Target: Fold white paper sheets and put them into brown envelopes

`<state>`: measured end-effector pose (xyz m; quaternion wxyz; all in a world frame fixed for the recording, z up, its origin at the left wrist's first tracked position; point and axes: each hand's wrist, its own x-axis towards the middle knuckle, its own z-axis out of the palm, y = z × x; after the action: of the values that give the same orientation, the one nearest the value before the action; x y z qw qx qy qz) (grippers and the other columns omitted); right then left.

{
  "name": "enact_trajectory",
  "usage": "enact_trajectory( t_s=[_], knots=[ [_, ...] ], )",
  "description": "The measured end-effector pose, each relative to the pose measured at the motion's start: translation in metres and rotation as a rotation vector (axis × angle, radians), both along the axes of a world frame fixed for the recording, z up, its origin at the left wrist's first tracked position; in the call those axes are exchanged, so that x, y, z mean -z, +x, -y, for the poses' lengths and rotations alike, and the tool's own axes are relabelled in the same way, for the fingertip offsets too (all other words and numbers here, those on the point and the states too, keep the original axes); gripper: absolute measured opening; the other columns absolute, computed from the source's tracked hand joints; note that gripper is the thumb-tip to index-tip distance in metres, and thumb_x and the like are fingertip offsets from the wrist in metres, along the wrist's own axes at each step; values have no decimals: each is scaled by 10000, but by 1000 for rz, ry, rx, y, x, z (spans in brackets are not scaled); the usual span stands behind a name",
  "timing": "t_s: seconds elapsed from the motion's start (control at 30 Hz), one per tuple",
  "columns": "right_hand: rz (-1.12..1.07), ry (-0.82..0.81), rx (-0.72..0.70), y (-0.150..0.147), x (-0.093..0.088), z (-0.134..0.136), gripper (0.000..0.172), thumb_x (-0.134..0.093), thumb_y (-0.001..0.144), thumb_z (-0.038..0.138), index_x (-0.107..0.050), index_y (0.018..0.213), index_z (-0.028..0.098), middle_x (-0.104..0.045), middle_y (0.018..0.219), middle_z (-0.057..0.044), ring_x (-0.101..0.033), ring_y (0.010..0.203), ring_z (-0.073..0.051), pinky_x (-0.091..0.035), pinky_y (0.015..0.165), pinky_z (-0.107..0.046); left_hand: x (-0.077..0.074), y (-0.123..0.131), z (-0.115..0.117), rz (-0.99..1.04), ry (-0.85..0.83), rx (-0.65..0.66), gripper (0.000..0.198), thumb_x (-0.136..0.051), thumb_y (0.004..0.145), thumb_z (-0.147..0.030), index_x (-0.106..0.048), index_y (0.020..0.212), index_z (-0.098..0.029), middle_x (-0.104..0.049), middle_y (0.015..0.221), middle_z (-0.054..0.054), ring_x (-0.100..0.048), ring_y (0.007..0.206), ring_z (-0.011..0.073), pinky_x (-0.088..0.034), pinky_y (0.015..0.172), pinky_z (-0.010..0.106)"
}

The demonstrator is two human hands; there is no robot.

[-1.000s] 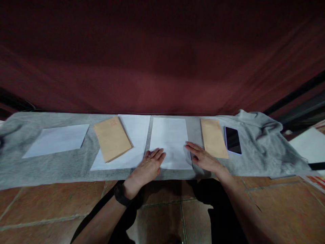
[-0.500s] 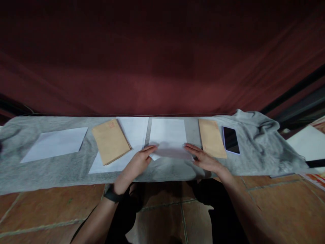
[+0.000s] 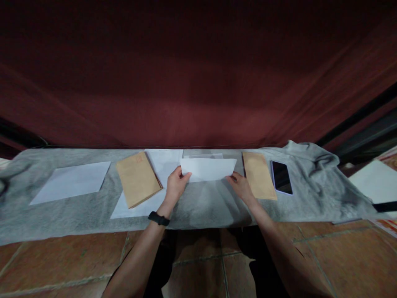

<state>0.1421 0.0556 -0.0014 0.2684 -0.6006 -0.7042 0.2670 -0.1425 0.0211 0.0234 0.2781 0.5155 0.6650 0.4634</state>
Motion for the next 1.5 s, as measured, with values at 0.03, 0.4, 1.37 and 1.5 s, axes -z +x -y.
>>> enact_trajectory(
  t_s=[0.03,0.4,1.37,1.5],
  knots=[
    [29,0,15,-4,0,-2,202,-565,956,305,-738,990,206,-804,988,-73,-741,903,-220,-529,783,-286,2,2,-4,-12,-26,-16,299,-676,784,-306,-699,1052,-175,-739,842,15,-652,740,177,-513,708,283],
    [284,11,76,-22,4,-11,171,-549,976,316,-673,1001,201,-759,878,-65,-713,793,-210,-440,702,-274,-4,16,-7,-339,-376,-92,803,-649,852,-226,-341,1592,-259,-789,1055,53,-730,983,263,-520,853,334],
    [281,265,-139,-53,5,15,472,-398,1055,298,-514,1494,168,-532,1537,-148,-471,1417,-293,-375,1157,-469,-16,34,7,-644,-392,-35,746,-545,916,-173,-300,1620,-203,-665,1363,176,-715,1104,320,-556,905,400],
    [335,270,-348,-81,16,34,522,-375,1078,372,-444,1559,182,-387,1655,-100,-358,1524,-259,-280,1251,-462,-13,34,6,-644,-375,-36,744,-537,908,-165,-311,1617,-196,-683,1351,159,-717,1105,307,-562,902,384]
  ],
)
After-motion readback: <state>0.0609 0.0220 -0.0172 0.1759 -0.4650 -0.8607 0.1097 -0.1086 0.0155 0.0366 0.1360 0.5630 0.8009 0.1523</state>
